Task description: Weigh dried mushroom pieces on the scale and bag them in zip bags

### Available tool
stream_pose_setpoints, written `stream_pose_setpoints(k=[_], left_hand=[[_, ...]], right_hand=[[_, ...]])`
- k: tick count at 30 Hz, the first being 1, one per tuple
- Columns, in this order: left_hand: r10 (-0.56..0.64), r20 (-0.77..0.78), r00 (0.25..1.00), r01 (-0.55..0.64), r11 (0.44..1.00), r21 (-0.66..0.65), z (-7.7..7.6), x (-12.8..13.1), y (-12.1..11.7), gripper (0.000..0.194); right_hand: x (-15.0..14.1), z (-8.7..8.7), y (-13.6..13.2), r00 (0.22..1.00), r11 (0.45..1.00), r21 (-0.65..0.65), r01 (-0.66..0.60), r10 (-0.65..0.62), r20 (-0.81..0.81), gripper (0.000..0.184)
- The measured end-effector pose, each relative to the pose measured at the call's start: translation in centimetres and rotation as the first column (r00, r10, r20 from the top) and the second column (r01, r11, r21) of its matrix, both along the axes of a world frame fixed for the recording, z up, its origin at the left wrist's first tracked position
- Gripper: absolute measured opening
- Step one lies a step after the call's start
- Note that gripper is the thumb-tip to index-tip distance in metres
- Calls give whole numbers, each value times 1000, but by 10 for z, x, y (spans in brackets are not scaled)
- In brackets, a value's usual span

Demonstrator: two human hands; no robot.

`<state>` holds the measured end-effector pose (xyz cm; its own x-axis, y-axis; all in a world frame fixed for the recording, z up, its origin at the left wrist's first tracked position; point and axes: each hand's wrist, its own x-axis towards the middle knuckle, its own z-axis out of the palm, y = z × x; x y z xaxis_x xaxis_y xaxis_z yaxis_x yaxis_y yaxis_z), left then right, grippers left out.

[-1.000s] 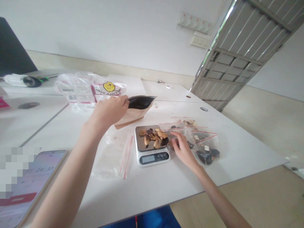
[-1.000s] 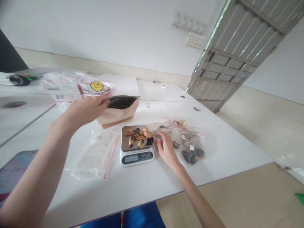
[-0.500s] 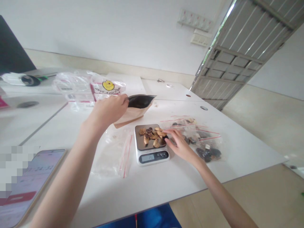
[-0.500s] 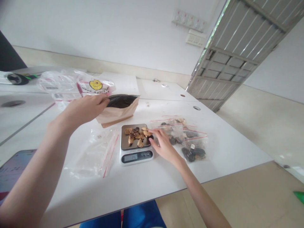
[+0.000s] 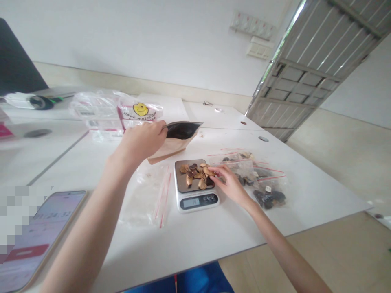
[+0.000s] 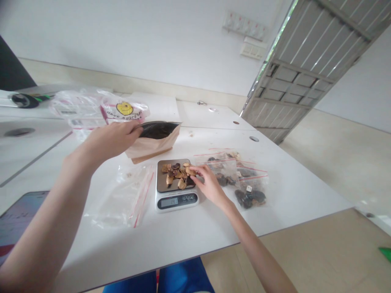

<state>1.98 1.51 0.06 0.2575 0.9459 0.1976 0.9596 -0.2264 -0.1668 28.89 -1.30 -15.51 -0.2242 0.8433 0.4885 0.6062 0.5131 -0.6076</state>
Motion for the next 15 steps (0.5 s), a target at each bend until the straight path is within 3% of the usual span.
stream_pose_setpoints(k=[8, 15], left_hand=[[27, 11, 1000, -27, 1000, -8, 2, 2, -2, 44], [12, -37, 999, -12, 1000, 4, 0, 0, -1, 44]], right_hand=[[-2, 0, 1, 999, 1000, 26, -9, 10, -49, 17], [-2, 5, -4, 1000, 1000, -26, 13, -13, -9, 13]])
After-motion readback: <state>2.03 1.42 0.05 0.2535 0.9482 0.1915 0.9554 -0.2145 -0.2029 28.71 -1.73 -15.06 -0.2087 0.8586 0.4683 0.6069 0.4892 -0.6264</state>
